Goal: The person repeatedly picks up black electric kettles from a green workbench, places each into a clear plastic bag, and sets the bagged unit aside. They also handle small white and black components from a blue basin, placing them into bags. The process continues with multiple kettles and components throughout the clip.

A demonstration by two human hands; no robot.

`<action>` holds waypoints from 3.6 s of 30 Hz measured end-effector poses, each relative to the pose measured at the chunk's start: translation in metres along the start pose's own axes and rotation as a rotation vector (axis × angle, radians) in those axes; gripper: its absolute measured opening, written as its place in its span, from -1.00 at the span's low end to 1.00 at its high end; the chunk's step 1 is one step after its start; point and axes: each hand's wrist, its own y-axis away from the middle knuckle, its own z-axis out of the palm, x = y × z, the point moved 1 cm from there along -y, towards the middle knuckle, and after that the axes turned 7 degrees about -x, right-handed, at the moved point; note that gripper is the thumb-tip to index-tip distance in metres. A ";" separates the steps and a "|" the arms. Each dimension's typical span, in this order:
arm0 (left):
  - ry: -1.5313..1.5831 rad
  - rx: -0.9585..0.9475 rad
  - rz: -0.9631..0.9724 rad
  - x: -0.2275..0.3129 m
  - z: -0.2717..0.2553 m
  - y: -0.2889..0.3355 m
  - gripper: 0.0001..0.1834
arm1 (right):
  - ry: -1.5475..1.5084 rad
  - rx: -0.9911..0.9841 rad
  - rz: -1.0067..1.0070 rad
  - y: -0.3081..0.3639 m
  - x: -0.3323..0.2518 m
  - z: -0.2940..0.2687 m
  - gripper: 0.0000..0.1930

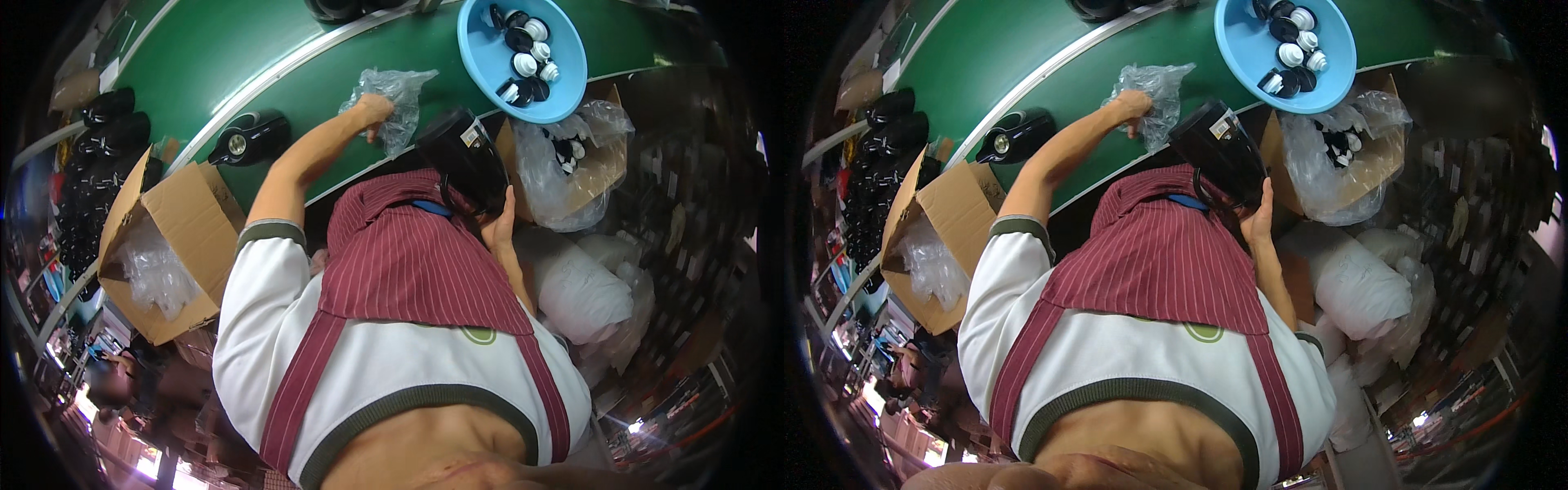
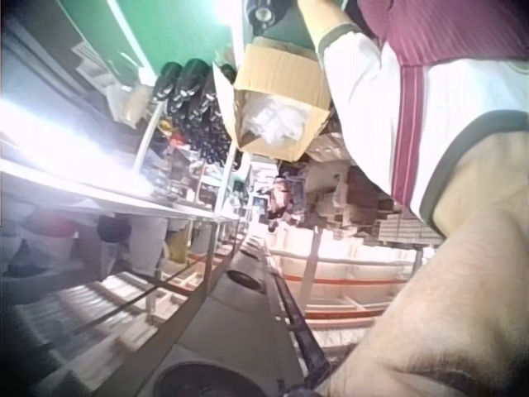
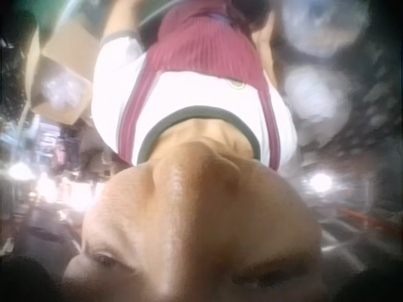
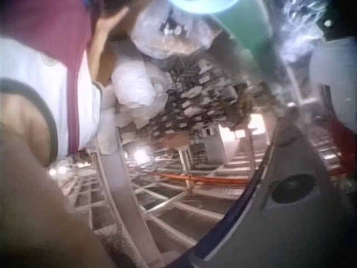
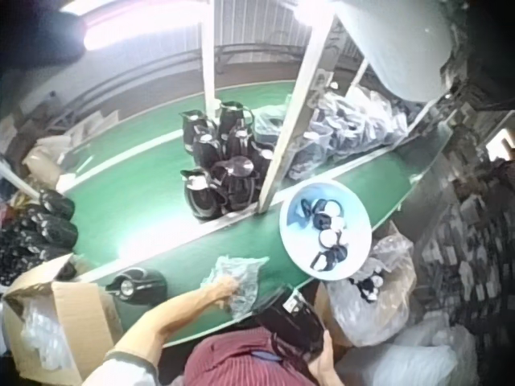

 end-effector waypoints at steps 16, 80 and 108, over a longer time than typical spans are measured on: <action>1.564 0.299 0.039 -0.005 0.033 -0.003 -0.73 | -0.011 -0.080 0.056 -0.020 0.003 0.025 -0.27; 0.041 1.101 -0.182 -0.124 -0.367 -0.032 -0.35 | 1.728 0.539 -0.693 -0.272 -0.198 0.031 -0.56; 0.516 1.204 -0.468 0.006 -0.086 0.201 0.28 | 0.734 -0.430 -0.627 -0.184 -0.099 0.182 -0.39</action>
